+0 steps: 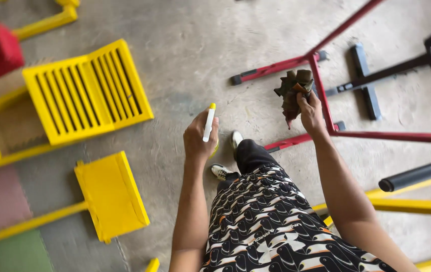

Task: Cleaning and wiping down various gym machines and benches with a spray bottle and cloth.

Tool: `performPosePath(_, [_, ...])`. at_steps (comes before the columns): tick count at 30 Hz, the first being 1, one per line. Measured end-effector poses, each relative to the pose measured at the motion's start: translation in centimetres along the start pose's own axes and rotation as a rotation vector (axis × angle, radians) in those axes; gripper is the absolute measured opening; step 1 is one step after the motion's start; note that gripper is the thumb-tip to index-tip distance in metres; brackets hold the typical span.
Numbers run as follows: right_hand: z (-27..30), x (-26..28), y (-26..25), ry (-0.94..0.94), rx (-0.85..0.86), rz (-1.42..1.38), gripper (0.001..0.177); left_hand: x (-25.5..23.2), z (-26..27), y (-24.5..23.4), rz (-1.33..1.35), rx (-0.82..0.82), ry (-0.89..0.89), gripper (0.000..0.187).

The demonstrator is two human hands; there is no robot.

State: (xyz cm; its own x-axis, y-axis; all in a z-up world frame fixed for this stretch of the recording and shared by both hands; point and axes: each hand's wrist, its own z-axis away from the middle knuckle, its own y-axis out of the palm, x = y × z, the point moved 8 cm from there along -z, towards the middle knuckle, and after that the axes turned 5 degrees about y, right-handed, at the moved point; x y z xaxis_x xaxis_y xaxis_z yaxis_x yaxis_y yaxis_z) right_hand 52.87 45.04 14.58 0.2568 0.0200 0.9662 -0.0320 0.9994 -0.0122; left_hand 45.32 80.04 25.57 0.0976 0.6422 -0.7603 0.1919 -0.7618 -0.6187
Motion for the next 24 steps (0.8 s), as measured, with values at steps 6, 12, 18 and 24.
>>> performPosePath(6, [-3.5, -0.2, -4.2, -0.051, -0.153, -0.078, 0.036, -5.0, -8.0, 6.4, 0.120, 0.174, 0.092, 0.025])
performPosePath(12, [-10.9, -0.4, -10.1, -0.028, -0.246, -0.238, 0.032, -9.8, -17.0, 14.5, 0.143, 0.341, 0.208, 0.021])
performPosePath(18, [-15.7, 2.3, -17.1, -0.113, -0.385, -0.126, 0.028, -14.5, -26.1, 19.9, 0.063, 0.442, 0.259, 0.029])
performPosePath(24, [-16.7, 8.3, -18.7, -0.117, -0.526, 0.005, 0.029, -15.9, -30.4, 21.9, 0.003, 0.536, 0.250, 0.043])
